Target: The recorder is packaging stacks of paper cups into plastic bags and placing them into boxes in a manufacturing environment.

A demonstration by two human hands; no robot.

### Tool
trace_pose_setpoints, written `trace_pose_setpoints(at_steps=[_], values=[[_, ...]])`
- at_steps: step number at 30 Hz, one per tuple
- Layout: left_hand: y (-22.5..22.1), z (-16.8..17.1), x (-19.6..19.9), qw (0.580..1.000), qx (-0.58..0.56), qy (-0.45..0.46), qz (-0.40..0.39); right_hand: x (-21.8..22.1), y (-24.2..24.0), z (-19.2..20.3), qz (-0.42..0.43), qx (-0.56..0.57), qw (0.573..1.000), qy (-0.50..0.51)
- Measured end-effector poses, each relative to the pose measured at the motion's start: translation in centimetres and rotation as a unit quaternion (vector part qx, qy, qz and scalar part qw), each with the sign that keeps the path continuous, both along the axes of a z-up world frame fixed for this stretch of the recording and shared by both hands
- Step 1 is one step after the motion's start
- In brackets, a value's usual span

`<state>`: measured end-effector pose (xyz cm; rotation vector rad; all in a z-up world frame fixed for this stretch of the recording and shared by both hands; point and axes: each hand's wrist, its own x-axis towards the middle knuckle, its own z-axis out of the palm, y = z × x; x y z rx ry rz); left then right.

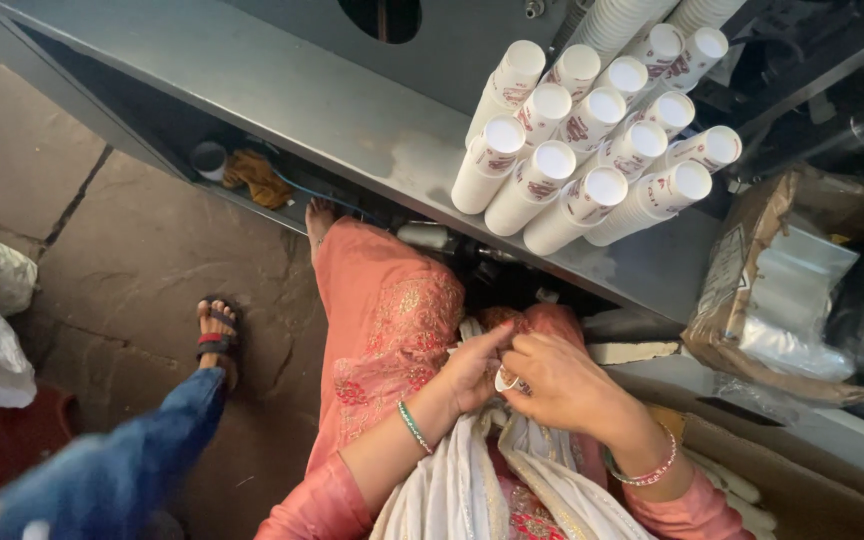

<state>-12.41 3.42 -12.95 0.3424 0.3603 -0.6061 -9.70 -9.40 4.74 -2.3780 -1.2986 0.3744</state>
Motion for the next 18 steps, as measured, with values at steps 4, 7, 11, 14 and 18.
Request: trace_pose_setpoints(at_steps=[4,7,11,14,18], values=[[-0.6,-3.3,-0.3,0.998,0.028,-0.044,0.021,0.8,-2.0,0.7,-0.009,0.036,0.999,0.016],[0.3,-3.3,-0.6,0.997,0.042,-0.062,0.025,2.5,-6.3,0.2,-0.106,0.007,0.993,0.041],[1.3,-3.3,-1.4,0.999,0.03,-0.033,0.001,5.6,-12.5,0.4,-0.292,-0.027,0.956,-0.013],[1.5,-1.4,-1.5,1.0,0.002,-0.03,0.0,9.7,-13.9,2.0,-0.391,-0.06,0.915,-0.082],[2.0,6.2,-1.1,0.997,-0.054,-0.047,0.001,16.4,-14.7,1.7,-0.4,-0.065,0.876,-0.262]])
